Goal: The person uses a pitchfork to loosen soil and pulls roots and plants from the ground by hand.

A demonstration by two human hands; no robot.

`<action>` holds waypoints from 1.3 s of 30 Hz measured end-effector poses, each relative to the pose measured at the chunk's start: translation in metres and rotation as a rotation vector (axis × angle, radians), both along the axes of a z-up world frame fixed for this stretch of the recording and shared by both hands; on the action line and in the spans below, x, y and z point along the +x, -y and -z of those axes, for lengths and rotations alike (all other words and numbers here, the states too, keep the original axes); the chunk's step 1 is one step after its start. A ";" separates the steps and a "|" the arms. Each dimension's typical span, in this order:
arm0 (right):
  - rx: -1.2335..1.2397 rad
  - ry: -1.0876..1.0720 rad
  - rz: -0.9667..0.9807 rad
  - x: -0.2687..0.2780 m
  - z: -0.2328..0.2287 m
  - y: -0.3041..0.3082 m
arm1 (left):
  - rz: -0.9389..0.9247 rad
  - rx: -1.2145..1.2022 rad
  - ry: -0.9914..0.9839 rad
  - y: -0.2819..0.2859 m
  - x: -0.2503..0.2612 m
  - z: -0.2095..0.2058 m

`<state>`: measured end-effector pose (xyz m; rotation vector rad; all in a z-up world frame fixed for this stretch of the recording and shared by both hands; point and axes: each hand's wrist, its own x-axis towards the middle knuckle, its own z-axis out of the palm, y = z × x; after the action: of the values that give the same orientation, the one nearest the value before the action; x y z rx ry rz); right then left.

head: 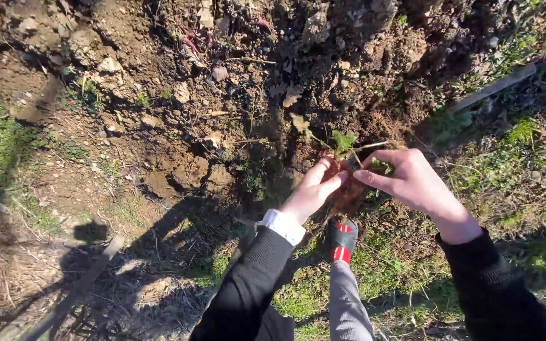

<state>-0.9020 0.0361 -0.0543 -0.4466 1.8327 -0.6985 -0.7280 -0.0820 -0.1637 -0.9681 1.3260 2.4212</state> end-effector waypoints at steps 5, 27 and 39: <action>-0.008 0.016 0.209 -0.005 0.034 -0.051 | -0.039 0.177 -0.032 -0.044 -0.024 -0.041; -0.186 -0.372 0.988 0.050 0.069 -0.254 | -0.116 0.631 0.023 -0.257 -0.131 0.007; -0.271 -0.211 1.341 0.024 0.173 -0.390 | 0.743 0.023 0.235 -0.366 -0.185 0.011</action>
<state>-0.8780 0.4258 -0.2272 0.6845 2.1000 -1.8409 -0.9128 0.2843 -0.1748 -0.5784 1.2700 1.7025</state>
